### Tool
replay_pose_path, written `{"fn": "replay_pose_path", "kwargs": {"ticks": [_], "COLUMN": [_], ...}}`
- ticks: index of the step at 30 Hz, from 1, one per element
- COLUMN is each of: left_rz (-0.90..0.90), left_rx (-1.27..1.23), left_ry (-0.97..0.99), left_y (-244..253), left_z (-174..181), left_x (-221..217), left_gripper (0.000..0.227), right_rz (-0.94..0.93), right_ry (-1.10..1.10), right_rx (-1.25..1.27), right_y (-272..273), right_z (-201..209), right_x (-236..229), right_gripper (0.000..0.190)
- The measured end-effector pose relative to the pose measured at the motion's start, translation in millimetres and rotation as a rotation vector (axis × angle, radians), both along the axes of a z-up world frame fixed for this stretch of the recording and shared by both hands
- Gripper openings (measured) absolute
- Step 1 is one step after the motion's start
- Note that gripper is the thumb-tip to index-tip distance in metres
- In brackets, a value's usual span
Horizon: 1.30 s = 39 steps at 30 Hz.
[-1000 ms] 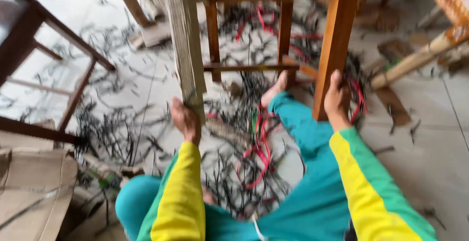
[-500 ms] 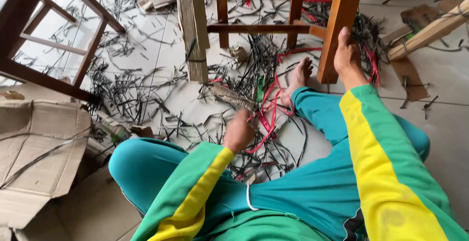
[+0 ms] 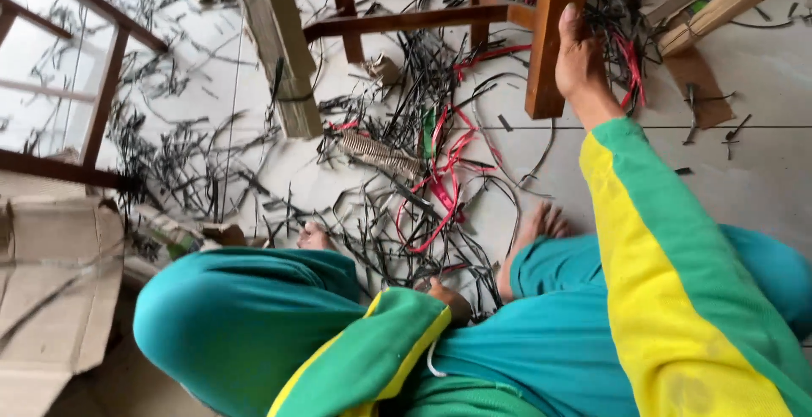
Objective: The person sits on the floor and wraps thin black strips around a vertical furniture leg that is already covered in a light-colored material. They repeatedly loop and tuck the strips by hand to secure the covering, occasionally adjusting the bundle and picking up new strips from the floor.
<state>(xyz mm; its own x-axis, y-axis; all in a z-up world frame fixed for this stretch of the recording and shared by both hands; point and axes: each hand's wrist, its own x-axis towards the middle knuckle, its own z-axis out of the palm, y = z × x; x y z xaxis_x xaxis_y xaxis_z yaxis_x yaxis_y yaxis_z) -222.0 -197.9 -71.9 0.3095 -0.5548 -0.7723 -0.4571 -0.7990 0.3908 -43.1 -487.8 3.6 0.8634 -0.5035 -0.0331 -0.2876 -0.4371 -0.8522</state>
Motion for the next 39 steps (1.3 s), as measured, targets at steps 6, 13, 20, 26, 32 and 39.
{"fn": "replay_pose_path", "kwargs": {"ticks": [6,13,20,26,32,39], "left_rz": [-0.088,-0.166,-0.299,-0.528,-0.705,-0.790], "left_rx": [0.005,0.025,0.092,0.089,0.105,0.051], "left_ry": [0.070,0.150,0.225,0.215,0.212,0.144], "left_y": [3,61,23,28,88,127], "left_z": [-45,-172,-143,-143,-139,-131], "left_x": [33,102,133,133,97,83], "left_gripper": [0.048,0.050,0.052,0.054,0.057,0.060], "right_rz": [0.226,0.317,0.280,0.173,-0.002,-0.088], "right_ry": [0.019,0.205,0.544,0.540,0.423,0.106], "right_rx": [-0.122,-0.003,-0.332,-0.259,-0.360,-0.548], "right_y": [-30,-48,-87,-36,-15,-2], "right_z": [-2,17,-8,27,0,-20], "right_x": [10,-4,-21,-18,-34,-24], "right_gripper": [0.083,0.069,0.076,0.073,0.072,0.061]}}
